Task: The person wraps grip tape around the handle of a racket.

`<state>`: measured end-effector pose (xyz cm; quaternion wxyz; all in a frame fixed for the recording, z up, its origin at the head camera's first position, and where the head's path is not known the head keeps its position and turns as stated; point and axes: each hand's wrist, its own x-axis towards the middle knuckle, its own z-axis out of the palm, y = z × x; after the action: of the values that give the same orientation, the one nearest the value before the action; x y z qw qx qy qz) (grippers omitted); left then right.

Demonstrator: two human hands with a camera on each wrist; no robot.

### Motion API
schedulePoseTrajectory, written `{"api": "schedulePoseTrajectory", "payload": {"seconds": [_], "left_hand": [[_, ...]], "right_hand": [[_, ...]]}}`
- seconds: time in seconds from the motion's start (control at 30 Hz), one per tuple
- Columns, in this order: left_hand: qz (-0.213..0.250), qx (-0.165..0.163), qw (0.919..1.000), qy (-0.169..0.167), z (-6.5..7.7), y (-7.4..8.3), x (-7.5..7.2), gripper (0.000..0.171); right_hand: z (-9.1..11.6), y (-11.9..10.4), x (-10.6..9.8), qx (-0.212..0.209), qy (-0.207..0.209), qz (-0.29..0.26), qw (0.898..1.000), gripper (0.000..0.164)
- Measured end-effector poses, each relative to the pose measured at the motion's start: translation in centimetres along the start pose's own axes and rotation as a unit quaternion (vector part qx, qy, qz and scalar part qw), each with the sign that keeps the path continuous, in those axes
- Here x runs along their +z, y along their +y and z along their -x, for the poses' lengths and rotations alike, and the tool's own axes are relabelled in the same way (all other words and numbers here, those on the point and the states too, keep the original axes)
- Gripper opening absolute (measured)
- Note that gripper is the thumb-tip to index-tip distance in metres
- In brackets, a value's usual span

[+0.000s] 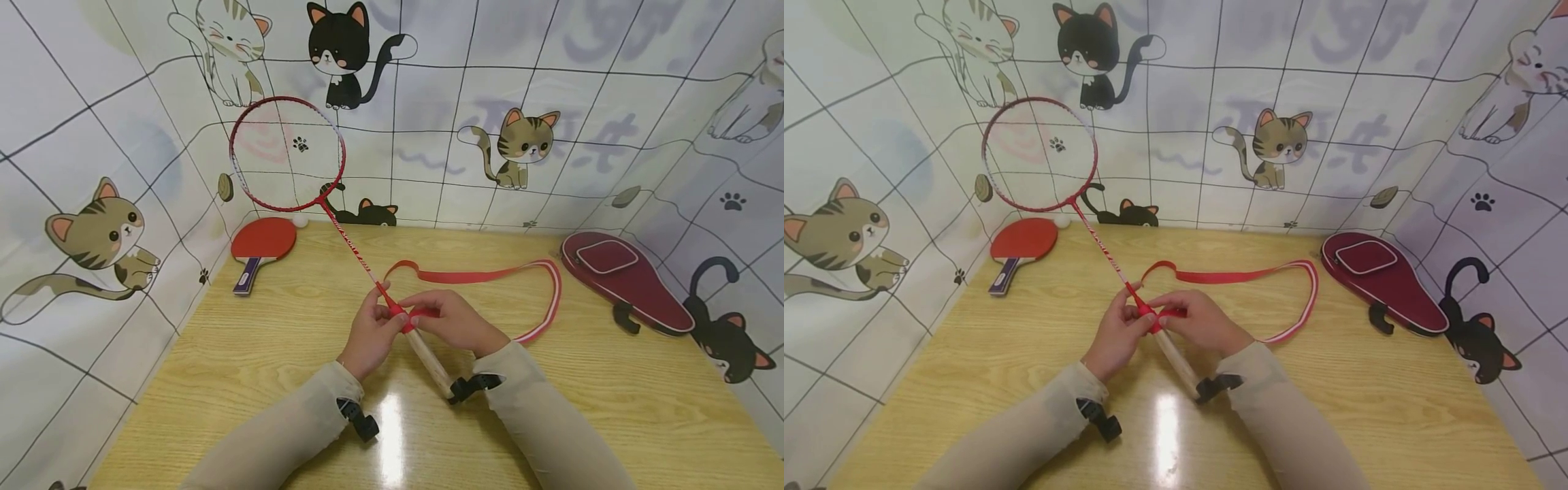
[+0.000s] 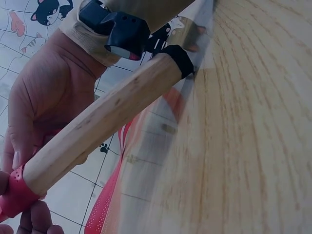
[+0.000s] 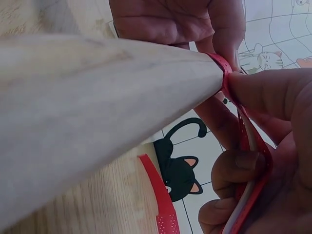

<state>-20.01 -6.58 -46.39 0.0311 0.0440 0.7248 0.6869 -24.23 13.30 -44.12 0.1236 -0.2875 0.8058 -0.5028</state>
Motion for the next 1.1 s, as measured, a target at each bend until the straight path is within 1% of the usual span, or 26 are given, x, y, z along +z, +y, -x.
{"api": "schedulePoseTrajectory", "payload": {"seconds": [0.1,0.23,0.53,0.67,0.83,1.1], "left_hand": [[-0.009,0.003,0.9999,0.006,-0.06,-0.05,0.05,0.067],[-0.008,0.008,0.9999,0.010,-0.12,-0.12,0.14,0.067],[0.002,0.001,0.9999,0.014,-0.04,-0.24,0.27,0.064],[0.008,0.003,0.9999,0.011,0.04,-0.26,0.29,0.061],[0.015,0.011,0.9998,0.004,0.07,-0.21,0.26,0.060],[0.026,0.009,0.9996,-0.006,0.07,-0.10,0.17,0.060]], "right_hand": [[-0.01,0.22,-0.13,0.001,-0.006,-0.009,1.000,0.034],[-0.05,0.33,-0.18,0.000,-0.010,-0.010,1.000,0.035],[-0.04,0.36,-0.19,0.002,-0.021,-0.011,1.000,0.039],[0.00,0.28,-0.34,0.010,-0.028,-0.009,1.000,0.040],[0.08,0.15,-0.49,0.006,-0.037,-0.008,0.999,0.039],[0.06,0.02,-0.42,0.009,-0.049,-0.008,0.999,0.040]]}}
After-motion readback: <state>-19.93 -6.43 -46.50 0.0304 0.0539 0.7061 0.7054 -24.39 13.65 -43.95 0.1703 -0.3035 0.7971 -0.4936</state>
